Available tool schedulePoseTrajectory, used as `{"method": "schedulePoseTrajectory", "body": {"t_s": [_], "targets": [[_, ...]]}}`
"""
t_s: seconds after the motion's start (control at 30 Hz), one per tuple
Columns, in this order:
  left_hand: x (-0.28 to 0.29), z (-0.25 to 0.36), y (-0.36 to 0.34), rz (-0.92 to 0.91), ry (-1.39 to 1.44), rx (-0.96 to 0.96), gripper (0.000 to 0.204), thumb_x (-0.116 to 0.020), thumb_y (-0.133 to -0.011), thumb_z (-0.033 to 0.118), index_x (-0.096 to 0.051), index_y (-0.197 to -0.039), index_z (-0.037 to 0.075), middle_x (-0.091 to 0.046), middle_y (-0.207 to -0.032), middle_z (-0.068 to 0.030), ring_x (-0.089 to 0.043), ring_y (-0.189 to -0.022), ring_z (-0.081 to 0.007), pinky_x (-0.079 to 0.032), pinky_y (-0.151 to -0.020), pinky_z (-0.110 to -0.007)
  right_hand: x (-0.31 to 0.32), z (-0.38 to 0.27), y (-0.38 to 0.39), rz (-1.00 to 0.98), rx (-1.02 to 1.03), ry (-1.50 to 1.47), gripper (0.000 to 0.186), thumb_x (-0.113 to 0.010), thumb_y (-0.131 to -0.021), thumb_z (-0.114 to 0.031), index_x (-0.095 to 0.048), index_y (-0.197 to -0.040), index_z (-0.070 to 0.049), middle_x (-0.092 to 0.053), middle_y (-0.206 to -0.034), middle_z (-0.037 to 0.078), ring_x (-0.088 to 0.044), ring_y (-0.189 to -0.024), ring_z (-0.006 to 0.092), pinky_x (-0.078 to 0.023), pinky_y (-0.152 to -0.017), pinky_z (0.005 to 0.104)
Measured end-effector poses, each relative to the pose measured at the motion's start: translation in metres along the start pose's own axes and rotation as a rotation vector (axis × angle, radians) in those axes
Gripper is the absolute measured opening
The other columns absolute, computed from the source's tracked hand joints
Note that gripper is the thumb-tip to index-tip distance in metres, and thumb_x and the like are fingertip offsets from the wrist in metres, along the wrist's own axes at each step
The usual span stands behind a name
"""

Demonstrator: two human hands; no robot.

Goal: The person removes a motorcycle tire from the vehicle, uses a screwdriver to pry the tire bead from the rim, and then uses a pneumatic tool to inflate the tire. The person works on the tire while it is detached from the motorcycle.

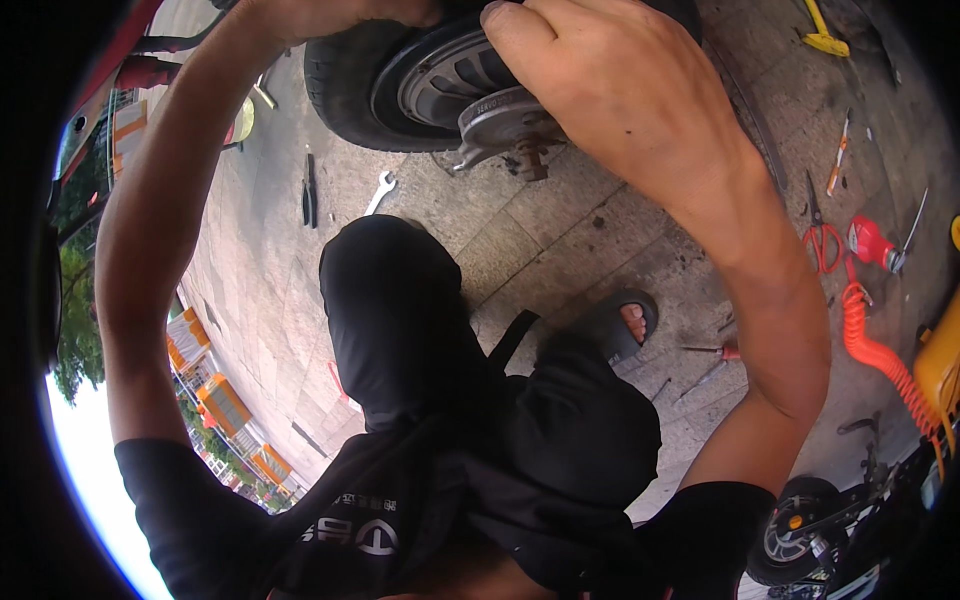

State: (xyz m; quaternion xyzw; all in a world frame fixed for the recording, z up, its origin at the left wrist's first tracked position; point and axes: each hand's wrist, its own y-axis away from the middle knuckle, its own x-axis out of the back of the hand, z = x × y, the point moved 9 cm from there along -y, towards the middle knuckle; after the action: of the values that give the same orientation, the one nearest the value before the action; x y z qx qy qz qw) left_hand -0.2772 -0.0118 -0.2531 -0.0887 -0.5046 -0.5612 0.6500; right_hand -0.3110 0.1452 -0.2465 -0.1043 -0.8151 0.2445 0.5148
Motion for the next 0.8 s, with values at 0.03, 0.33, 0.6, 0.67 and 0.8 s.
{"method": "schedulePoseTrajectory", "body": {"t_s": [0.03,0.33,0.6,0.67,0.8], "targets": [[-0.001,0.001,0.000,-0.003,0.000,0.003,0.048,-0.079,-0.066,0.017,-0.068,-0.106,-0.007,-0.074,-0.092,-0.0135,-0.070,-0.086,-0.0207,-0.055,-0.081,-0.034,-0.001,-0.001,-0.001,-0.019,0.021,0.018,0.030,-0.069,-0.084,-0.001,-0.065,-0.114,0.000,-0.067,-0.088,0.011,-0.065,-0.081,0.0298,-0.053,-0.071,0.0392],[-0.003,0.008,-0.002,0.007,0.115,-0.029,0.047,-0.079,-0.066,0.016,-0.068,-0.106,-0.007,-0.073,-0.092,-0.0138,-0.069,-0.086,-0.0205,-0.055,-0.080,-0.034,-0.005,0.011,-0.001,0.170,-0.147,-0.024,0.027,-0.075,-0.087,-0.010,-0.066,-0.111,-0.003,-0.069,-0.088,0.011,-0.068,-0.083,0.0300,-0.054,-0.073,0.0360],[0.000,0.017,0.004,0.061,0.016,0.000,0.049,-0.079,-0.067,0.019,-0.068,-0.105,-0.008,-0.073,-0.092,-0.0198,-0.071,-0.088,-0.0254,-0.055,-0.082,-0.036,-0.003,0.021,0.013,0.396,-0.288,-0.090,0.027,-0.079,-0.086,-0.016,-0.069,-0.109,-0.005,-0.071,-0.098,0.012,-0.071,-0.088,0.0292,-0.056,-0.073,0.0357],[-0.002,0.024,0.008,0.069,0.011,-0.030,0.049,-0.079,-0.067,0.021,-0.068,-0.104,-0.009,-0.073,-0.091,-0.0213,-0.071,-0.089,-0.0273,-0.056,-0.082,-0.036,-0.005,0.023,0.017,0.353,-0.341,-0.145,0.027,-0.079,-0.086,-0.017,-0.069,-0.108,-0.004,-0.072,-0.099,0.012,-0.072,-0.088,0.0295,-0.056,-0.074,0.0358],[-0.001,0.032,0.006,0.082,-0.119,-0.052,0.048,-0.079,-0.066,0.022,-0.068,-0.102,-0.008,-0.072,-0.091,-0.0222,-0.071,-0.090,-0.0290,-0.056,-0.082,-0.038,-0.004,0.017,0.017,0.284,-0.336,-0.118,0.024,-0.075,-0.091,-0.017,-0.068,-0.111,-0.004,-0.072,-0.100,0.013,-0.072,-0.090,0.0295,-0.057,-0.077,0.0370]]}}
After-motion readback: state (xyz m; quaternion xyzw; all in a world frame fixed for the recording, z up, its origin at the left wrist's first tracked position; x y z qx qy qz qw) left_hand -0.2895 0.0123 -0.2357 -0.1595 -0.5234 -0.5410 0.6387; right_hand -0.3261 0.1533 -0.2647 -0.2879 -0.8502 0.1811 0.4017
